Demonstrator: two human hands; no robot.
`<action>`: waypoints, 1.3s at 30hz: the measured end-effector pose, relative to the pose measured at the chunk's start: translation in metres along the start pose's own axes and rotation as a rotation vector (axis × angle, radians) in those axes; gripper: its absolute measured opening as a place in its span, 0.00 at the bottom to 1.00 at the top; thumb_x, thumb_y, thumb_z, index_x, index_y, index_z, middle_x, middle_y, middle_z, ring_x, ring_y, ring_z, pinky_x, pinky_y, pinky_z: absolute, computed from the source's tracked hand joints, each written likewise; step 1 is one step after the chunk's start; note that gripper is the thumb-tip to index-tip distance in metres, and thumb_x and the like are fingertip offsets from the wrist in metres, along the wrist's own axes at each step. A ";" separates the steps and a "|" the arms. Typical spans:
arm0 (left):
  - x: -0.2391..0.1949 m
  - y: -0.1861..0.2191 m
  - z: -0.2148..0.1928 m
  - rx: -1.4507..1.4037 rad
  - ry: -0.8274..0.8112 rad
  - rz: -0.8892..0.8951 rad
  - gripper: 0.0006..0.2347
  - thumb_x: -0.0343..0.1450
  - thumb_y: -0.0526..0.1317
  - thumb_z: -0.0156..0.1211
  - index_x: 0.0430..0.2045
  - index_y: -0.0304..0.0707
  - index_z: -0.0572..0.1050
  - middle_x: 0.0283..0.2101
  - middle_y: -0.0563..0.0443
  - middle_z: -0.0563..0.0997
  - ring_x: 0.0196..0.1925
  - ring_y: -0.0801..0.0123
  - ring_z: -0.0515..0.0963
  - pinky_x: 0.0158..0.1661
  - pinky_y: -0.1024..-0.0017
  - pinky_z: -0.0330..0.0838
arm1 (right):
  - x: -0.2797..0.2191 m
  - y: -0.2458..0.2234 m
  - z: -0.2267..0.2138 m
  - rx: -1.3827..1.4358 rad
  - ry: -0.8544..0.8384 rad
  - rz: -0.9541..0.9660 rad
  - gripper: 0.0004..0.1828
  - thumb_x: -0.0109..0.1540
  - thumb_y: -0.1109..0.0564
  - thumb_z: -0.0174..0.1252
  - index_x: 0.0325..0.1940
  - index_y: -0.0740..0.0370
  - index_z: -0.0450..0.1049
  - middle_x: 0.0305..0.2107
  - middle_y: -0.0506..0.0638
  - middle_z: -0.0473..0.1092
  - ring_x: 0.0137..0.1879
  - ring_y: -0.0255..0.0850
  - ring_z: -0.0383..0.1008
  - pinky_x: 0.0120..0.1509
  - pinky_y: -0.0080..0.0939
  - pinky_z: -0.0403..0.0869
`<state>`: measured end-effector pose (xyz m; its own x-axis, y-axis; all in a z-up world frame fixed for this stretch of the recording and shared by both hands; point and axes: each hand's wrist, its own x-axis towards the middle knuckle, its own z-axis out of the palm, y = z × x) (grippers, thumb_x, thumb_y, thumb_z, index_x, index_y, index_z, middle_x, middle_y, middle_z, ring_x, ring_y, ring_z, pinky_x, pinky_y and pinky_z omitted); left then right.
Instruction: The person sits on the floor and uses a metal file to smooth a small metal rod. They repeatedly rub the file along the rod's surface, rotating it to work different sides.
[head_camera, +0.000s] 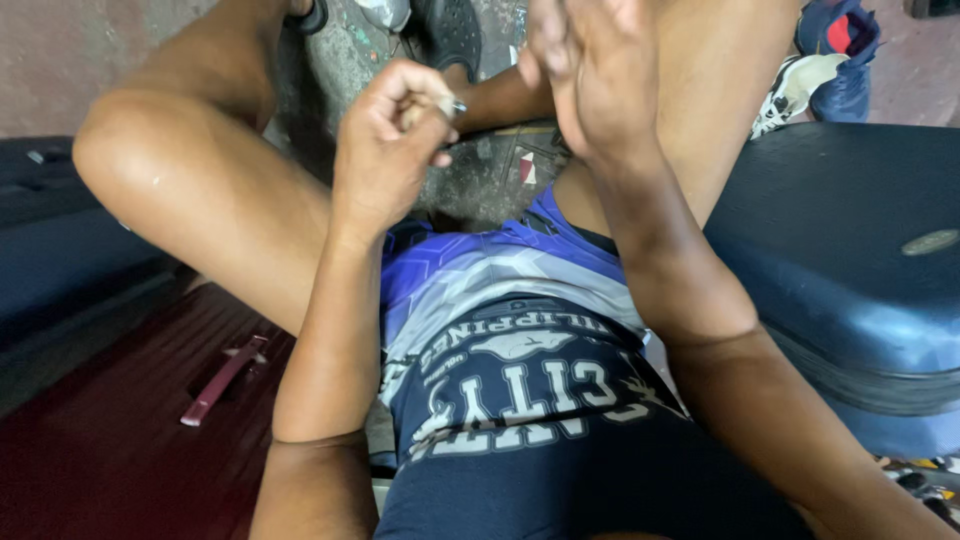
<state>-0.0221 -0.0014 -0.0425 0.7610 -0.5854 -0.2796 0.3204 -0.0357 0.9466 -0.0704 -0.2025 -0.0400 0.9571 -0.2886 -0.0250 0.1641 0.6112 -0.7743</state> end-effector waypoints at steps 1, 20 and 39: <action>0.004 -0.001 -0.004 0.007 0.045 -0.005 0.01 0.75 0.32 0.57 0.37 0.35 0.75 0.32 0.60 0.76 0.32 0.86 0.75 0.32 0.83 0.74 | -0.004 0.001 -0.002 -0.050 -0.019 0.009 0.09 0.77 0.57 0.54 0.44 0.63 0.70 0.31 0.47 0.69 0.31 0.30 0.64 0.36 0.35 0.68; 0.010 -0.020 -0.001 0.053 0.149 0.103 0.05 0.77 0.29 0.62 0.44 0.31 0.77 0.45 0.56 0.79 0.43 0.82 0.79 0.37 0.83 0.74 | -0.022 0.055 -0.009 -0.030 0.118 0.447 0.05 0.70 0.61 0.59 0.49 0.63 0.72 0.35 0.46 0.73 0.29 0.25 0.61 0.32 0.27 0.62; 0.011 -0.009 0.002 0.812 0.244 0.582 0.07 0.76 0.29 0.68 0.47 0.36 0.80 0.48 0.44 0.81 0.52 0.54 0.81 0.54 0.62 0.76 | -0.028 0.089 -0.030 0.302 0.146 0.502 0.02 0.71 0.62 0.59 0.47 0.62 0.73 0.31 0.44 0.69 0.31 0.31 0.64 0.34 0.33 0.64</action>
<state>-0.0181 -0.0088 -0.0539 0.7995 -0.5096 0.3180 -0.5437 -0.3889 0.7437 -0.0892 -0.1618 -0.1272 0.8959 0.0046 -0.4443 -0.2187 0.8751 -0.4318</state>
